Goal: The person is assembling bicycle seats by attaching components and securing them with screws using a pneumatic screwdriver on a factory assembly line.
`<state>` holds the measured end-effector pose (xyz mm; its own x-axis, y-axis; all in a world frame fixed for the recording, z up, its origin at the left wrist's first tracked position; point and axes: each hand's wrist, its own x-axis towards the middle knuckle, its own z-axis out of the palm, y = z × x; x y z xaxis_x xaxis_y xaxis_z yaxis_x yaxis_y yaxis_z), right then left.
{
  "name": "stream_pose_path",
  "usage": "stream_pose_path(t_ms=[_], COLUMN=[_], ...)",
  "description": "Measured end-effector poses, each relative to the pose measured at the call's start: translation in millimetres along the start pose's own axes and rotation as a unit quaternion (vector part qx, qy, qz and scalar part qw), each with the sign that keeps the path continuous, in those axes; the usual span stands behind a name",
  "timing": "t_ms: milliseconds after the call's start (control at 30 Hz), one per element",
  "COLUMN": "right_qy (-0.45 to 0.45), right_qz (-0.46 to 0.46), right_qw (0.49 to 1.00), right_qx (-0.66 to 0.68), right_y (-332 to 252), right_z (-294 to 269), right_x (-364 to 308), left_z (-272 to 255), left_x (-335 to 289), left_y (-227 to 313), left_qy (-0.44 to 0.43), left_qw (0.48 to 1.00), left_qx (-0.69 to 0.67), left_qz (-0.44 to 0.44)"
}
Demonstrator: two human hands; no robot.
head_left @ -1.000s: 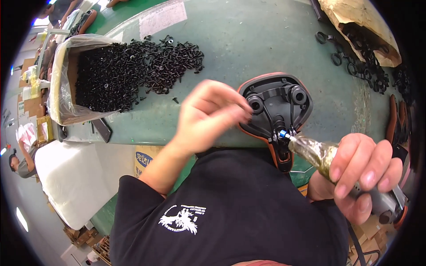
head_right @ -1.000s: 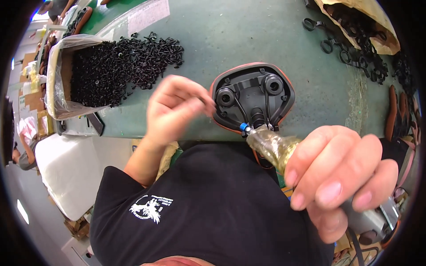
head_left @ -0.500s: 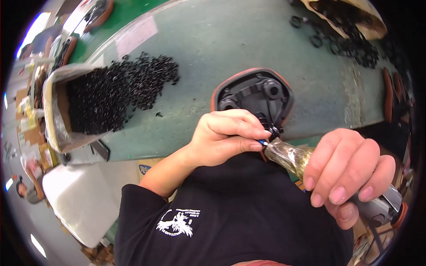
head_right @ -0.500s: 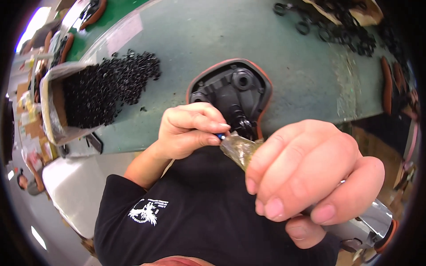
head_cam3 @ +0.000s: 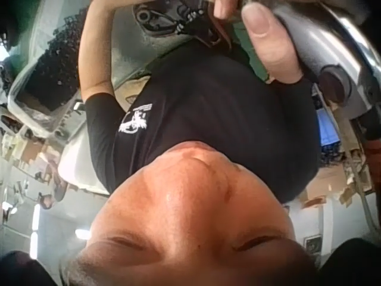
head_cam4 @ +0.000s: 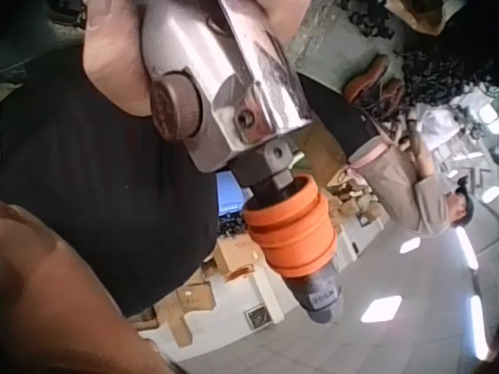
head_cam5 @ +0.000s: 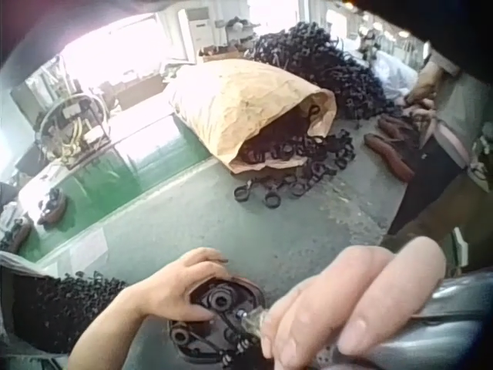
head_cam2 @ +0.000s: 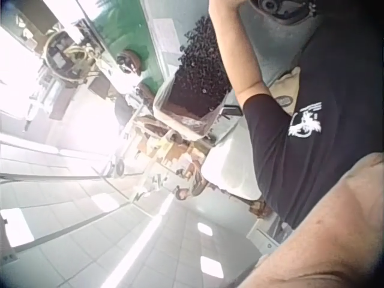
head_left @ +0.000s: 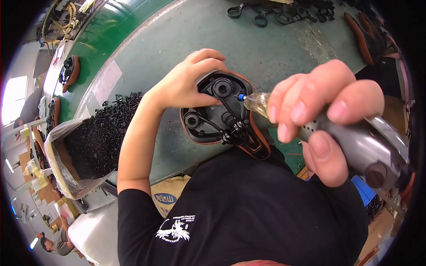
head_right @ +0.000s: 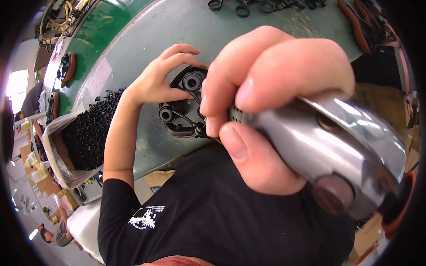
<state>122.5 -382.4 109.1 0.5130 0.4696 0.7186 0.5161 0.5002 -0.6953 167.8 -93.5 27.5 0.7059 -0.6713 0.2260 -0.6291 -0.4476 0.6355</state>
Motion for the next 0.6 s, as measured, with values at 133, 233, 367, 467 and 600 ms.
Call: stream_pose_path(t_ms=[133, 233, 367, 467, 600], right_qy=[0.042, 0.034, 0.002, -0.032, -0.067], right_qz=[0.047, 0.056, 0.081, 0.111, 0.086], right_qw=[0.997, 0.996, 0.995, 0.991, 0.989], right_qx=[-0.035, -0.052, -0.056, -0.071, -0.095], right_y=[-9, -5, 2, 5, 15], right_z=[15, 18, 24, 31, 45], right_x=[-4, -3, 0, 5, 11], left_z=[32, 46, 64, 72, 77], left_x=[4, -10, -23, -28, -34], left_y=[-15, -7, 8, 9, 9], left_qy=[-0.031, 0.052, 0.125, 0.151, 0.175], left_qw=[0.989, 0.981, 0.966, 0.958, 0.956], left_qx=[-0.138, -0.187, -0.223, -0.244, -0.234], left_qz=[0.051, 0.002, -0.036, -0.023, -0.027])
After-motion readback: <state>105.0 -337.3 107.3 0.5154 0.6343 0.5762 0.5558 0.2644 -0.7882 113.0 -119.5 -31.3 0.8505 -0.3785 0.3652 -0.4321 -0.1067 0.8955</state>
